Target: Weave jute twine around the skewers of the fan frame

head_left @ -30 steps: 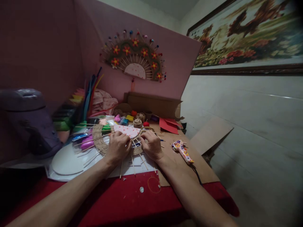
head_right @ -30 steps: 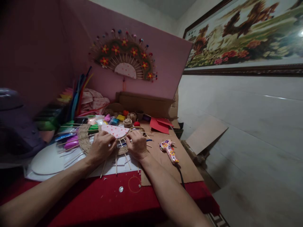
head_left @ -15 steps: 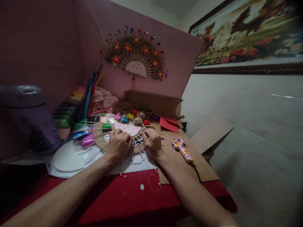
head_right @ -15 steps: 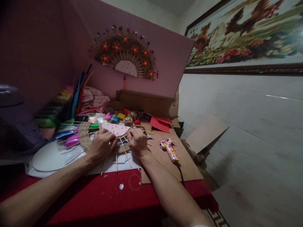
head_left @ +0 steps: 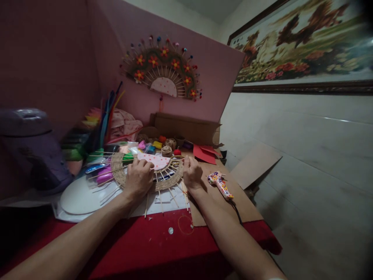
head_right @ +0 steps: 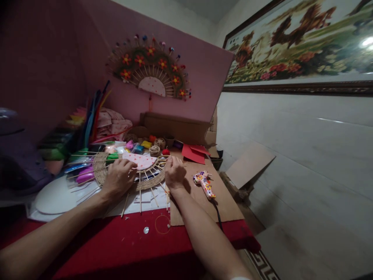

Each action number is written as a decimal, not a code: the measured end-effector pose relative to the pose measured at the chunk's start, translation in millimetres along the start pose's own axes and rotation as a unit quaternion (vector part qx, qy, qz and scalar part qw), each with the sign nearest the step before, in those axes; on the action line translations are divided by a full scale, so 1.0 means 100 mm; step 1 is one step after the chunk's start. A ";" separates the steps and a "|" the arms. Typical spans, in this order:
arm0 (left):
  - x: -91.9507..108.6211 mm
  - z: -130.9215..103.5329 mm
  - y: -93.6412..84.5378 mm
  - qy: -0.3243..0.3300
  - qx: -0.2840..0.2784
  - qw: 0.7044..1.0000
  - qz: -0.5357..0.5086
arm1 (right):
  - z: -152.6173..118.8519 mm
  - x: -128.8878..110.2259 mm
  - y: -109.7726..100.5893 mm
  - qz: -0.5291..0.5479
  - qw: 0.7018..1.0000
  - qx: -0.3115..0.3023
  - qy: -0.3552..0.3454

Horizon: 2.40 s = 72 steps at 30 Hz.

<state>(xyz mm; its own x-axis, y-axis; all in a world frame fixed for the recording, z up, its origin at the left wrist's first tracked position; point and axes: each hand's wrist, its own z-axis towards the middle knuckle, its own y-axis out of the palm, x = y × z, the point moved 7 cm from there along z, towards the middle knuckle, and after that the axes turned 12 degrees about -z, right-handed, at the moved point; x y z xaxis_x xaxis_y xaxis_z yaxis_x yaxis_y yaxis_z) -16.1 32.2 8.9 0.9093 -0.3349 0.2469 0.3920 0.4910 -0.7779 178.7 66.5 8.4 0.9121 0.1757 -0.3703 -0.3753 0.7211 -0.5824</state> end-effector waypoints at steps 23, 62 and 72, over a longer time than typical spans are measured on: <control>-0.16 -0.02 -0.07 -0.129 -0.077 0.987 0.062 | -0.04 -0.02 0.22 -0.126 0.981 -0.121 -0.084; -0.32 0.44 0.02 0.038 -0.034 0.995 -0.088 | -0.06 -0.36 -0.03 0.130 0.930 -0.218 -0.264; 0.31 0.06 0.16 0.134 -0.131 0.970 -0.153 | -0.19 -0.43 0.04 0.071 0.886 -0.311 -0.336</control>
<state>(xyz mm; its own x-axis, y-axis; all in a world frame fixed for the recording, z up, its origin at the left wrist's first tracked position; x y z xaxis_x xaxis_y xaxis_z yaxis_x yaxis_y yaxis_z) 19.2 34.2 7.5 0.6738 -0.6470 0.3570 0.5567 0.1268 -0.8210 134.8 49.0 7.9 0.6613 0.7459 -0.0790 -0.3215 0.1867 -0.9283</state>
